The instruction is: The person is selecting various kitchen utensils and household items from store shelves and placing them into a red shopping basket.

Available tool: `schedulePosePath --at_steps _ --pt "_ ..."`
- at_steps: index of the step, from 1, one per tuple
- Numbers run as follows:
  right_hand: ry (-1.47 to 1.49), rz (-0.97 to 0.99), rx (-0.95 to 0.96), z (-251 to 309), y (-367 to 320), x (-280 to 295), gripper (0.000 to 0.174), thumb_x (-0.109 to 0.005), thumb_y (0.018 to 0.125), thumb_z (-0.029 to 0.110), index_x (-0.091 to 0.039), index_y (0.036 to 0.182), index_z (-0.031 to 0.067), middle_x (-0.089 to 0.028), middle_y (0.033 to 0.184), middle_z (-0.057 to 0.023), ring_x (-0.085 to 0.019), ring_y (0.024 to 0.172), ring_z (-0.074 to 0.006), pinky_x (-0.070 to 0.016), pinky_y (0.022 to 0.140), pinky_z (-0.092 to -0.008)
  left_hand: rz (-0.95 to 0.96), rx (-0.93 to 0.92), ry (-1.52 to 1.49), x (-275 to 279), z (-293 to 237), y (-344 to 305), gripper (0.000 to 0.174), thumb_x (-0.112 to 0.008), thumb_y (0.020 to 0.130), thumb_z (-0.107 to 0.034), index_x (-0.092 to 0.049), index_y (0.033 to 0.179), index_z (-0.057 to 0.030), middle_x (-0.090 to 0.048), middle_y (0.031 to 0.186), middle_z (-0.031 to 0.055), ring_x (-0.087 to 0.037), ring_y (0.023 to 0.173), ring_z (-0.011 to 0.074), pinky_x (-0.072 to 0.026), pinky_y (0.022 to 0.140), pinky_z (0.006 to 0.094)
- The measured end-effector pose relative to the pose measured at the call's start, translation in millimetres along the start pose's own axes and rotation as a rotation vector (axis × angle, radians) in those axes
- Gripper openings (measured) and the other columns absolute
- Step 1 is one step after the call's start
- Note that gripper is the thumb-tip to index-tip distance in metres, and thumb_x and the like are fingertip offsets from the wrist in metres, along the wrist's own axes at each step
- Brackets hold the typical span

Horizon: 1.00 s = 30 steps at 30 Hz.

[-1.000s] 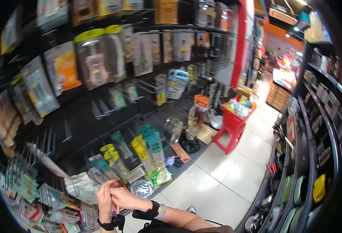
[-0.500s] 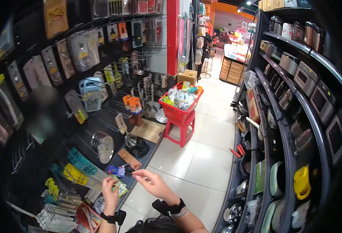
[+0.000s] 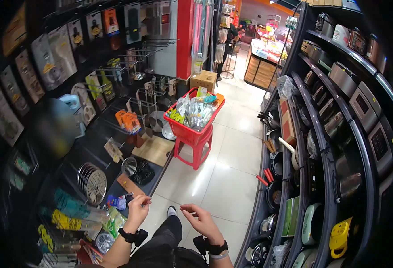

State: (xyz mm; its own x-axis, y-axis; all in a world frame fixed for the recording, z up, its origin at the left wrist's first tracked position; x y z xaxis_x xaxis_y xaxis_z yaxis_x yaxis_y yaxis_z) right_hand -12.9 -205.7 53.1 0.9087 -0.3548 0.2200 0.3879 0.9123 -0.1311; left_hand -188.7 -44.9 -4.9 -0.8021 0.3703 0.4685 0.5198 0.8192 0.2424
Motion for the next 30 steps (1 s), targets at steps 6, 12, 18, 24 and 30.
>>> schedulePosePath --at_steps 6,12,18,24,30 --pt "-0.096 -0.061 -0.126 -26 127 55 0.023 -0.047 0.095 0.018 -0.061 0.091 0.0009 -0.064 0.08 -0.007 -0.06 0.074 -0.0124 -0.0483 0.067 -0.0268 0.075 -0.178 0.091 -21 25 111 0.011 -0.047 0.081 0.001 -0.055 0.075 0.0035 -0.059 0.073 0.0166 -0.061 0.064 0.0286 -0.0482 0.058 0.0354" --pt "-0.028 -0.29 0.074 -23 255 87 0.021 -0.038 0.094 0.017 -0.053 0.095 0.0027 -0.062 0.076 -0.0061 -0.06 0.073 -0.0143 -0.0474 0.065 -0.0278 0.213 -0.016 0.239 -30 47 193 0.014 -0.049 0.088 -0.012 -0.055 0.084 0.0008 -0.059 0.07 0.0227 -0.06 0.067 0.0386 -0.0479 0.059 0.0421" --pt "0.038 -0.257 -0.209 -66 369 106 0.039 -0.043 0.096 0.038 -0.045 0.116 0.0048 -0.059 0.103 -0.0101 -0.058 0.093 -0.0167 -0.0458 0.075 -0.0292 0.245 0.138 0.352 -27 82 219 0.017 -0.052 0.087 -0.014 -0.055 0.081 0.0008 -0.058 0.069 0.0251 -0.058 0.069 0.0415 -0.0466 0.057 0.0452" --pt "-0.004 -0.483 -0.127 -183 538 148 0.058 -0.066 0.082 0.034 -0.039 0.121 0.0 -0.051 0.104 -0.014 -0.052 0.094 -0.0194 -0.0463 0.076 -0.03 0.037 0.294 0.204 -17 105 227 0.02 -0.056 0.082 -0.001 -0.057 0.102 0.0012 -0.062 0.068 0.0139 -0.062 0.06 0.0264 -0.0485 0.055 0.0343" --pt "-0.39 -0.562 -0.484 -193 629 154 0.106 -0.08 0.056 0.047 -0.025 0.135 0.0024 -0.037 0.13 -0.0247 -0.029 0.125 -0.0398 -0.0241 0.105 -0.0477 0.01 0.589 0.32 -35 86 246 0.029 -0.064 0.076 -0.004 -0.059 0.104 -0.002 -0.062 0.075 0.0176 -0.061 0.07 0.0346 -0.0473 0.063 0.0409"
Point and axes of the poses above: each hand's wrist, its own y-axis towards the middle knuckle, its own x-axis out of the back of the hand, z = x × y, the point moved 5 cm from there along y, towards the middle knuckle
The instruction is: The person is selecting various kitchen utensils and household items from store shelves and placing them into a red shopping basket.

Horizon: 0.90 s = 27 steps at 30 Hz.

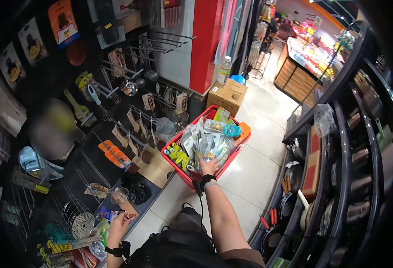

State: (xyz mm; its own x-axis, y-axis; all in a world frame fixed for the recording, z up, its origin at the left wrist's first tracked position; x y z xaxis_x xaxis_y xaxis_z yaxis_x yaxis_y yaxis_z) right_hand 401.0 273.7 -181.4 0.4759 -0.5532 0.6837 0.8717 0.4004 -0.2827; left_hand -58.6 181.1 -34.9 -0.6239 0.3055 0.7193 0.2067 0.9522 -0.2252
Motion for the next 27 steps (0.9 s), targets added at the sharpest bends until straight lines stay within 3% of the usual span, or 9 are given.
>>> schedulePosePath --at_steps 2,3,4,7,14,15,16,19,27 --pt "-0.063 -0.006 -0.107 -4 23 -15 0.115 -0.082 0.052 0.047 -0.019 0.138 0.0049 -0.036 0.13 -0.0239 -0.028 0.125 -0.0391 -0.0242 0.104 -0.0481 -0.031 0.013 0.01 -10 -7 1 0.029 -0.066 0.076 -0.006 -0.059 0.103 -0.0028 -0.063 0.074 0.0173 -0.062 0.068 0.0342 -0.0476 0.061 0.0406" --pt "-0.088 0.003 -0.16 -3 29 -21 0.121 -0.085 0.049 0.044 -0.014 0.141 0.0115 -0.036 0.129 -0.0233 -0.03 0.124 -0.0381 -0.0233 0.105 -0.0475 -0.044 0.02 0.005 -15 -15 0 0.028 -0.066 0.076 -0.007 -0.06 0.103 -0.0029 -0.063 0.073 0.0174 -0.062 0.067 0.0338 -0.0478 0.061 0.0401" --pt "-0.093 0.024 -0.159 -2 34 -26 0.121 -0.085 0.049 0.044 -0.014 0.141 0.0115 -0.036 0.129 -0.0233 -0.03 0.124 -0.0381 -0.0233 0.105 -0.0475 -0.056 0.026 -0.001 -19 -23 -1 0.028 -0.067 0.076 -0.008 -0.06 0.102 -0.0031 -0.063 0.073 0.0175 -0.062 0.066 0.0334 -0.0479 0.061 0.0397" --pt "-0.164 0.108 -0.179 0 43 -41 0.133 -0.086 0.046 0.046 0.001 0.144 0.0246 -0.036 0.131 -0.0239 -0.029 0.126 -0.0399 -0.0244 0.105 -0.0496 -0.048 0.076 0.012 -30 -36 1 0.026 -0.067 0.076 -0.009 -0.06 0.101 -0.0027 -0.063 0.073 0.0166 -0.062 0.067 0.0318 -0.0485 0.062 0.038" --pt "-0.397 -0.108 -0.22 3 35 -64 0.134 -0.089 0.046 0.039 0.003 0.144 0.0326 -0.025 0.139 -0.0204 -0.027 0.128 -0.035 -0.0239 0.105 -0.0442 -0.027 0.101 0.057 -45 -57 9 0.026 -0.067 0.078 -0.009 -0.06 0.102 -0.0023 -0.064 0.078 0.0137 -0.064 0.068 0.0244 -0.0505 0.061 0.0321" --pt "-0.404 -0.14 -0.222 7 31 -61 0.132 -0.089 0.047 0.033 0.0 0.143 0.0342 -0.029 0.135 -0.0196 -0.03 0.126 -0.0343 -0.0256 0.104 -0.0447 -0.018 0.111 0.066 -45 -59 9 0.026 -0.067 0.078 -0.009 -0.061 0.102 -0.0026 -0.064 0.078 0.0134 -0.064 0.068 0.0243 -0.0504 0.061 0.0321" --pt "-0.403 -0.131 -0.224 11 29 -58 0.132 -0.089 0.047 0.033 0.0 0.143 0.0342 -0.029 0.135 -0.0196 -0.03 0.126 -0.0343 -0.0256 0.104 -0.0447 -0.019 0.115 0.073 -45 -62 9 0.026 -0.067 0.078 -0.009 -0.061 0.102 -0.0026 -0.064 0.078 0.0134 -0.064 0.068 0.0243 -0.0504 0.061 0.0321" --pt "-0.353 -0.121 -0.169 21 25 -51 0.116 -0.077 0.054 0.013 -0.008 0.144 0.0343 -0.038 0.115 -0.0147 -0.041 0.111 -0.0341 -0.0336 0.098 -0.0426 -0.007 0.124 0.08 -45 -68 10 0.026 -0.067 0.078 -0.01 -0.061 0.102 -0.0029 -0.064 0.078 0.0134 -0.064 0.068 0.0246 -0.0502 0.061 0.0324" --pt "-0.247 0.007 -0.092 15 32 -50 0.114 -0.075 0.057 0.012 -0.004 0.144 0.0292 -0.045 0.107 -0.0197 -0.051 0.099 -0.0383 -0.0429 0.09 -0.0425 -0.026 0.095 0.097 -45 -75 12 0.026 -0.067 0.078 -0.011 -0.061 0.102 -0.0026 -0.064 0.077 0.0137 -0.064 0.07 0.0258 -0.05 0.062 0.0328"
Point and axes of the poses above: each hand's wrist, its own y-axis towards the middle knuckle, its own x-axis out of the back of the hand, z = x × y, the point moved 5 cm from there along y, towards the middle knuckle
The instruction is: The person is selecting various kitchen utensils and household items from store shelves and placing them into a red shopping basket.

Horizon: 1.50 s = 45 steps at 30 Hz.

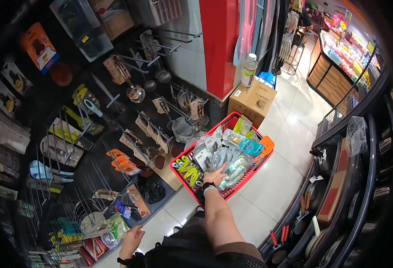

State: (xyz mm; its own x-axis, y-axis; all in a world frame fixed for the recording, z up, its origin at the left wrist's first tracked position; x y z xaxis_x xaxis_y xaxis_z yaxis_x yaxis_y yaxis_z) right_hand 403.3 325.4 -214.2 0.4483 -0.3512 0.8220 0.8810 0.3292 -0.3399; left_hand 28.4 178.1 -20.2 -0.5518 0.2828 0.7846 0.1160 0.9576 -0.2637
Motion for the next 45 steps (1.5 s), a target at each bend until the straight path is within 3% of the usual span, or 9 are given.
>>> schedulePosePath --at_steps 7,11,12,13,18,27,31,39,45 --pt "0.322 0.097 -0.056 -9 12 15 0.113 -0.075 0.056 0.016 -0.003 0.143 0.0088 -0.051 0.114 -0.0292 -0.05 0.107 -0.0433 -0.041 0.094 -0.0432 0.029 -0.014 -0.07 -8 8 4 0.026 -0.067 0.078 -0.012 -0.061 0.101 -0.0015 -0.063 0.076 0.0148 -0.064 0.069 0.0274 -0.05 0.063 0.0336" --pt "0.689 0.122 0.018 -25 27 8 0.111 -0.079 0.048 0.019 -0.019 0.139 -0.0009 -0.054 0.116 -0.0234 -0.054 0.106 -0.0378 -0.0407 0.095 -0.0383 0.025 -0.097 -0.07 -4 4 9 0.026 -0.066 0.077 -0.011 -0.06 0.102 -0.0025 -0.063 0.076 0.0156 -0.062 0.068 0.032 -0.0486 0.062 0.0377" --pt "0.864 0.201 0.061 -25 27 14 0.101 -0.079 0.05 0.014 -0.026 0.134 0.0001 -0.055 0.114 -0.0175 -0.057 0.1 -0.0319 -0.0437 0.09 -0.0369 0.023 -0.124 -0.061 -3 2 10 0.026 -0.066 0.078 -0.012 -0.06 0.102 -0.0026 -0.063 0.076 0.0155 -0.062 0.068 0.0322 -0.0485 0.062 0.0381" --pt "1.26 0.581 0.05 -5 -5 50 0.079 -0.074 0.059 0.006 -0.035 0.127 0.001 -0.057 0.11 -0.0138 -0.059 0.095 -0.0266 -0.0489 0.082 -0.0365 0.008 -0.147 -0.063 2 2 14 0.026 -0.066 0.078 -0.012 -0.06 0.102 -0.0026 -0.063 0.076 0.0155 -0.062 0.068 0.0322 -0.0485 0.062 0.0381" --pt "1.521 1.144 0.169 16 -65 96 0.053 -0.06 0.07 -0.001 -0.045 0.121 0.0029 -0.058 0.104 -0.0098 -0.06 0.091 -0.0234 -0.0528 0.079 -0.039 0.094 -0.231 -0.118 11 -34 35 0.027 -0.062 0.083 -0.016 -0.058 0.104 -0.0012 -0.064 0.079 0.0168 -0.062 0.072 0.0326 -0.0483 0.064 0.0379" --pt "1.526 1.575 0.134 51 -189 81 0.059 -0.062 0.067 0.0 -0.044 0.123 0.0005 -0.062 0.101 -0.0111 -0.063 0.088 -0.0244 -0.0518 0.08 -0.0377 -0.235 -0.265 -0.628 54 -107 52 0.025 -0.057 0.089 -0.015 -0.054 0.109 0.0 -0.063 0.087 0.0157 -0.064 0.078 0.0231 -0.0487 0.068 0.0304" --pt "1.399 1.784 0.224 60 -259 80 0.067 -0.064 0.065 0.001 -0.041 0.127 0.0013 -0.057 0.114 -0.0115 -0.056 0.105 -0.0279 -0.0448 0.093 -0.0421 -0.394 -0.163 -0.666 70 -83 33 0.023 -0.055 0.09 -0.019 -0.056 0.102 0.0006 -0.061 0.086 0.018 -0.061 0.078 0.0308 -0.0474 0.069 0.0335" --pt "1.333 1.872 0.068 54 -317 56 0.064 -0.061 0.064 0.002 -0.043 0.126 0.0011 -0.059 0.11 -0.011 -0.058 0.101 -0.0284 -0.0465 0.092 -0.0393 -0.724 -0.294 -0.487 102 -62 -12 0.023 -0.056 0.089 -0.013 -0.053 0.104 0.0032 -0.057 0.093 0.0189 -0.058 0.083 0.0356 -0.046 0.072 0.0357" --pt "1.266 1.949 0.069 55 -344 56 0.065 -0.061 0.059 0.006 -0.047 0.122 -0.001 -0.06 0.109 -0.0131 -0.06 0.099 -0.0295 -0.0471 0.092 -0.0397 -0.654 -0.186 -0.876 95 -25 -30 0.022 -0.054 0.089 -0.01 -0.052 0.106 0.0044 -0.053 0.102 0.0132 -0.054 0.091 0.0229 -0.0424 0.079 0.0284"
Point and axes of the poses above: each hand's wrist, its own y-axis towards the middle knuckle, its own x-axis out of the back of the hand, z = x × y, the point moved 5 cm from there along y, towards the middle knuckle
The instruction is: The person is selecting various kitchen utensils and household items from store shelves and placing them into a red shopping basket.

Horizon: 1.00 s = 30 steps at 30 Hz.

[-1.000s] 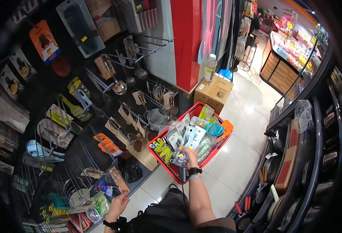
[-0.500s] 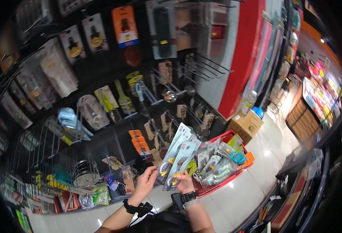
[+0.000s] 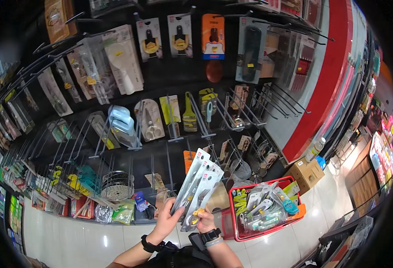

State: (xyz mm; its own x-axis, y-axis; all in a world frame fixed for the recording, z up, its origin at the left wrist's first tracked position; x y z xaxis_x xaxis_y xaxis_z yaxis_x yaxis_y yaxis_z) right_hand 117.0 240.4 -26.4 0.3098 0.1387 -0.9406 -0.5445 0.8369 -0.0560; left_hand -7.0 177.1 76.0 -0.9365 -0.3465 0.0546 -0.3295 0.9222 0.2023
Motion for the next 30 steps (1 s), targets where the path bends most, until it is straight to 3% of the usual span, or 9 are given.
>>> schedulePosePath --at_steps 2,6,10,16,18,24,26,28,30 --pt "0.026 0.029 -0.006 -6 1 -5 0.067 -0.061 0.056 0.007 -0.047 0.121 -0.0018 -0.06 0.11 -0.0138 -0.059 0.1 -0.0301 -0.0468 0.092 -0.0405 -0.031 0.135 -0.21 11 7 -6 0.021 -0.053 0.09 -0.009 -0.052 0.106 0.0043 -0.052 0.102 0.0119 -0.053 0.091 0.0201 -0.0415 0.08 0.027" --pt "0.036 0.106 -0.003 -11 -4 -33 0.071 -0.059 0.051 0.011 -0.049 0.12 -0.0027 -0.06 0.111 -0.0152 -0.058 0.101 -0.0324 -0.045 0.094 -0.043 0.024 0.031 0.104 37 -9 -15 0.018 -0.049 0.093 -0.011 -0.053 0.105 0.0013 -0.052 0.091 0.008 -0.052 0.086 0.015 -0.0415 0.076 0.0252" --pt "0.023 0.187 -0.043 -27 -2 -25 0.072 -0.06 0.052 0.01 -0.047 0.122 -0.0024 -0.059 0.112 -0.0147 -0.057 0.104 -0.0324 -0.0441 0.095 -0.0434 0.069 0.01 0.225 53 -46 -26 0.018 -0.048 0.096 -0.018 -0.05 0.097 -0.0006 -0.052 0.072 0.0041 -0.055 0.06 0.0086 -0.0454 0.05 0.0249" --pt "0.081 0.205 -0.048 -46 -3 -43 0.08 -0.06 0.052 0.007 -0.039 0.129 0.005 -0.05 0.123 -0.0112 -0.052 0.112 -0.0344 -0.0398 0.097 -0.0499 0.097 0.102 -0.002 95 -27 -40 0.017 -0.055 0.091 -0.013 -0.057 0.099 0.0015 -0.06 0.074 0.0066 -0.061 0.063 0.0127 -0.0473 0.059 0.0245" --pt "0.073 0.199 -0.033 -54 0 -53 0.084 -0.061 0.052 0.007 -0.035 0.132 0.0094 -0.046 0.127 -0.0077 -0.05 0.114 -0.0341 -0.0375 0.098 -0.0522 0.042 -0.233 0.339 112 -42 -43 0.014 -0.056 0.09 -0.01 -0.059 0.098 0.0008 -0.06 0.075 0.0078 -0.06 0.063 0.0148 -0.0465 0.059 0.0249" --pt "0.089 0.24 0.012 -77 17 -81 0.099 -0.064 0.052 0.009 -0.024 0.141 0.0227 -0.035 0.14 0.0028 -0.044 0.123 -0.0334 -0.0307 0.102 -0.0591 -0.25 -0.136 0.377 157 -71 -60 0.014 -0.056 0.086 -0.008 -0.062 0.093 0.003 -0.063 0.075 0.0158 -0.06 0.066 0.0321 -0.0486 0.063 0.0333" --pt "0.094 0.31 0.017 -83 16 -96 0.104 -0.065 0.051 0.01 -0.02 0.144 0.0271 -0.031 0.145 0.0063 -0.042 0.125 -0.0331 -0.0284 0.103 -0.0614 -0.387 -0.302 0.356 195 -72 -61 0.01 -0.055 0.089 -0.006 -0.06 0.092 0.0022 -0.061 0.074 0.0092 -0.057 0.06 0.015 -0.0435 0.055 0.0264" --pt "0.02 0.468 -0.007 -80 3 -130 0.103 -0.065 0.052 0.009 -0.021 0.144 0.025 -0.031 0.145 -0.0002 -0.039 0.127 -0.0348 -0.0282 0.104 -0.0602 -0.462 -0.284 0.414 227 -109 -59 0.007 -0.055 0.09 -0.005 -0.058 0.089 0.0016 -0.061 0.073 0.0073 -0.06 0.057 0.0133 -0.0461 0.052 0.0245" --pt "0.06 0.477 -0.058 -80 6 -143 0.097 -0.063 0.056 0.007 -0.022 0.143 0.0236 -0.033 0.143 -0.0088 -0.04 0.126 -0.0379 -0.0298 0.104 -0.0593 -0.571 -0.281 0.055 262 -108 -51 0.011 -0.052 0.092 -0.006 -0.056 0.089 0.0033 -0.061 0.074 0.0075 -0.061 0.061 0.0123 -0.0466 0.051 0.0246"
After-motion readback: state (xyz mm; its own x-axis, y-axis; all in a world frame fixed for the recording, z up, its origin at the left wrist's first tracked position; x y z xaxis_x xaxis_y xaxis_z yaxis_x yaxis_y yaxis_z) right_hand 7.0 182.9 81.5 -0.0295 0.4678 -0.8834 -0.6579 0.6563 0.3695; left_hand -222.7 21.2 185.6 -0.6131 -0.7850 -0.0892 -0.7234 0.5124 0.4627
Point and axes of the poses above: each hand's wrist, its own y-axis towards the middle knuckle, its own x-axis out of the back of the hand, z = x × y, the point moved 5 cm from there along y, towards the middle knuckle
